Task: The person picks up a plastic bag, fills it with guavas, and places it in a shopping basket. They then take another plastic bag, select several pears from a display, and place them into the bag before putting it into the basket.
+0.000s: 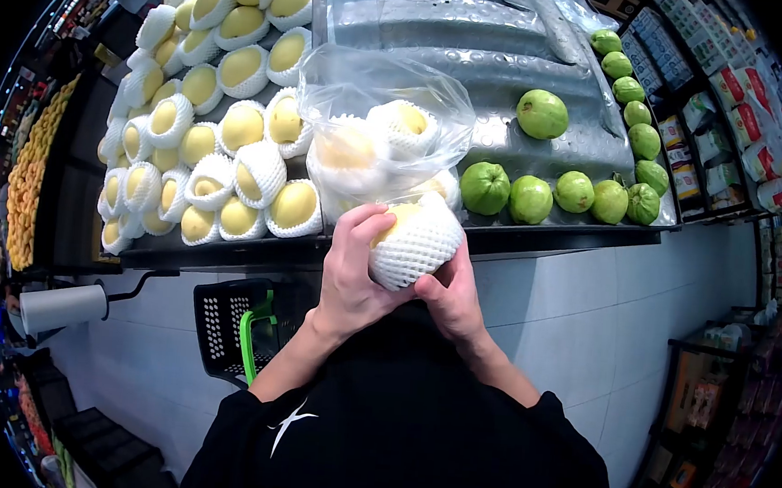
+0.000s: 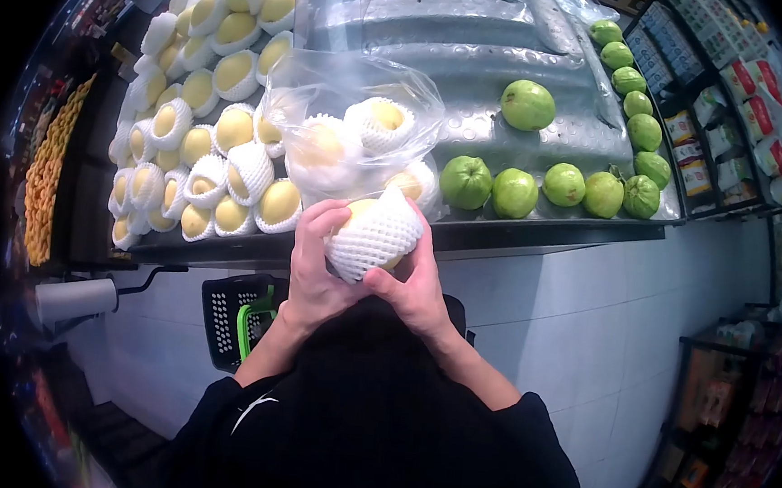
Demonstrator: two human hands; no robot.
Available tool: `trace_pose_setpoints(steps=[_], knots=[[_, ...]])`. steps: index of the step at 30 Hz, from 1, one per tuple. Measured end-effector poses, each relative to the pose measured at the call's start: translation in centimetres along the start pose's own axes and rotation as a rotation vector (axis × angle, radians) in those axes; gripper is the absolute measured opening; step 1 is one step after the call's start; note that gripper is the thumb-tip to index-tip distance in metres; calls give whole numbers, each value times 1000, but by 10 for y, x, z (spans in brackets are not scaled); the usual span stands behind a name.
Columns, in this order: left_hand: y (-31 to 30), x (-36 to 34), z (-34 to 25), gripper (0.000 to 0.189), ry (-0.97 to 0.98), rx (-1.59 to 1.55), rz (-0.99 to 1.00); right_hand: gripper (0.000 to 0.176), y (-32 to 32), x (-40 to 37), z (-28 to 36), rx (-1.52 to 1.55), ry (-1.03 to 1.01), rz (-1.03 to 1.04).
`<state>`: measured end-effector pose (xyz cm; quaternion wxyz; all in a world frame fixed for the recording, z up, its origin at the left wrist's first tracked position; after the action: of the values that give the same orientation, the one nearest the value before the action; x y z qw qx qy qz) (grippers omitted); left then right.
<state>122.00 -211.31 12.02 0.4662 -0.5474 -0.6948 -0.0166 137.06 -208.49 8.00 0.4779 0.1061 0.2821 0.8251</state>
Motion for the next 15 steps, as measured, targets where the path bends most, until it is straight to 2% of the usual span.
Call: trace_pose_setpoints(steps=[2,4,5,7,8,9,11,12,13,15], knots=[[1,5,-1,85,17,-8,-4,107,-6,2,0,5,10,-54],[-9,21,-4,79,107,-47,190,101,-12,2,10,118,39,-54],[-16,26,-6,79,109,-48,188,99,-12,2,18,146,30,-80],[-28,36,-8,73,-81,-127,246,100,-20,3,33,124,-20,-121],[-30,42,-6,68,-84,-115,215,99,-21,5,47,109,-35,-119],[-32,50,-6,57,-53,-51,237,94,-28,8,56,78,-94,-91],[-26,65,-1,50,96,168,364,92,-36,19,79,-27,-165,-81],[-20,72,-1,42,80,175,450,94,-34,28,93,-85,-201,-83],[-14,78,0,42,82,175,447,95,-31,37,106,-144,-238,-84],[0,84,7,39,-3,400,667,97,-28,59,123,-252,-280,-32]])
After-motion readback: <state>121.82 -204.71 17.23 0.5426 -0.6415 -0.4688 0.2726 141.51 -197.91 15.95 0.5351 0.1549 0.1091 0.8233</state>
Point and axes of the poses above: each hand's wrist, its own x-axis towards the middle knuckle, its own y-axis out of the palm, z = x × y, the point moved 1 cm from there along x, towards the middle knuckle, and after that the axes turned 8 degrees about y, right-handed, at the moved point
